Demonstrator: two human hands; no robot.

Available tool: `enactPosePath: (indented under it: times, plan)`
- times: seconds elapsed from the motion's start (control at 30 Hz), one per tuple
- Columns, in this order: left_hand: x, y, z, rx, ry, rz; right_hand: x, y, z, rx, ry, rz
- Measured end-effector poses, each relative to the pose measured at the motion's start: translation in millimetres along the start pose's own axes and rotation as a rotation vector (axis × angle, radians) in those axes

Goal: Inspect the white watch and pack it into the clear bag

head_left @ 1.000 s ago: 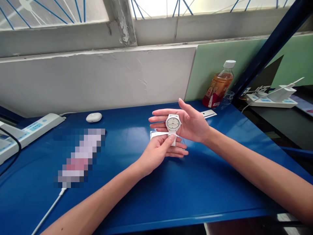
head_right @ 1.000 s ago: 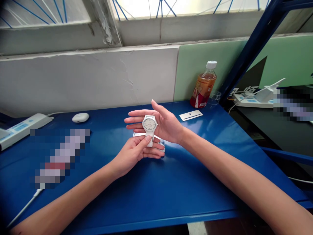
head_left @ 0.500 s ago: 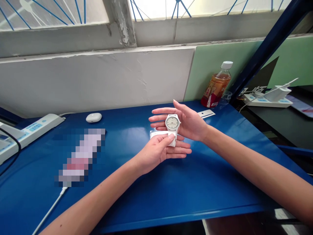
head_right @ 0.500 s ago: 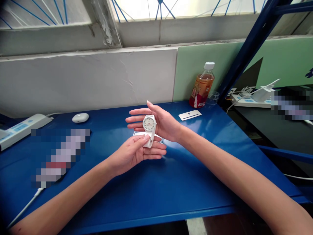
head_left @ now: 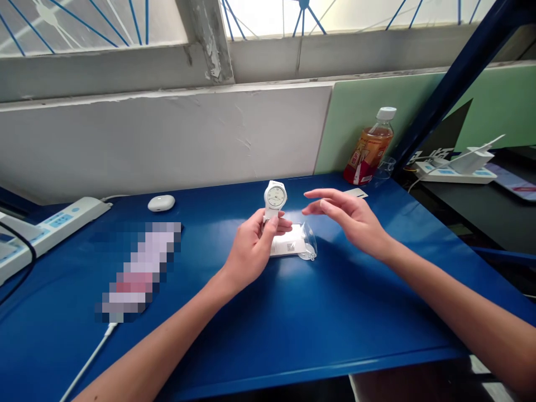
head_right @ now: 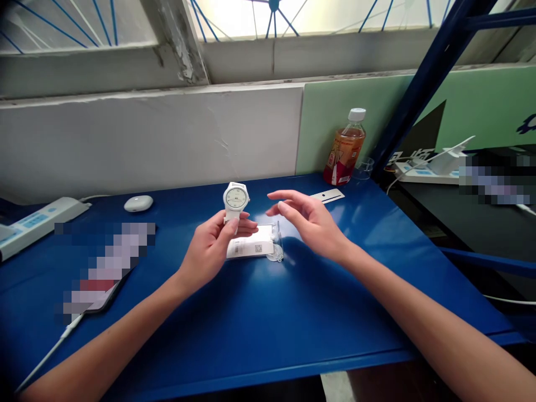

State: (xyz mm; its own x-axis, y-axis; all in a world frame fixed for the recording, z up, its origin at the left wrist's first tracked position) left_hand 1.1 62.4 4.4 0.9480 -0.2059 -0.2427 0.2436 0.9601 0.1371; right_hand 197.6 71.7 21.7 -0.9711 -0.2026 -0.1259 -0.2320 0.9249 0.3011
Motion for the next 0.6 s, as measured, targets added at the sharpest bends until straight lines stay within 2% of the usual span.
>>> enactPosePath:
  times: [0.1, 0.17, 0.3, 0.43, 0.6]
  plan:
    - [-1, -4, 5, 0.175, 0.367, 0.034, 4, -11, 4, -0.030, -0.058, -0.021]
    - [4, -7, 5, 0.266, 0.506, -0.013, 9, -15, 3, -0.035, -0.022, -0.077]
    - [12, -11, 3, 0.384, 0.611, -0.103, 14, -18, 6, -0.013, -0.037, -0.116]
    - [16, -15, -1, 0.519, 0.688, -0.114, 14, -20, 12, 0.008, -0.141, -0.093]
    - [18, -14, -4, 0.556, 0.754, -0.120, 12, -20, 13, 0.017, -0.172, -0.060]
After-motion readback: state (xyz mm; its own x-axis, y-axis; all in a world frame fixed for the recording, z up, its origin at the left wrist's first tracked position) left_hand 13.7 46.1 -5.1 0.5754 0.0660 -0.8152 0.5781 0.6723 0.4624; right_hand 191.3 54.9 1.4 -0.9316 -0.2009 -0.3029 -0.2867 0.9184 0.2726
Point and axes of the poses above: each hand's wrist, its own y-axis towards the middle knuckle, its own x-axis out of the palm, z = x × y, the point moved 5 cm from there along y, towards the middle knuckle, and after that the axes turned 6 degrees about y, right-handed, at the moved point
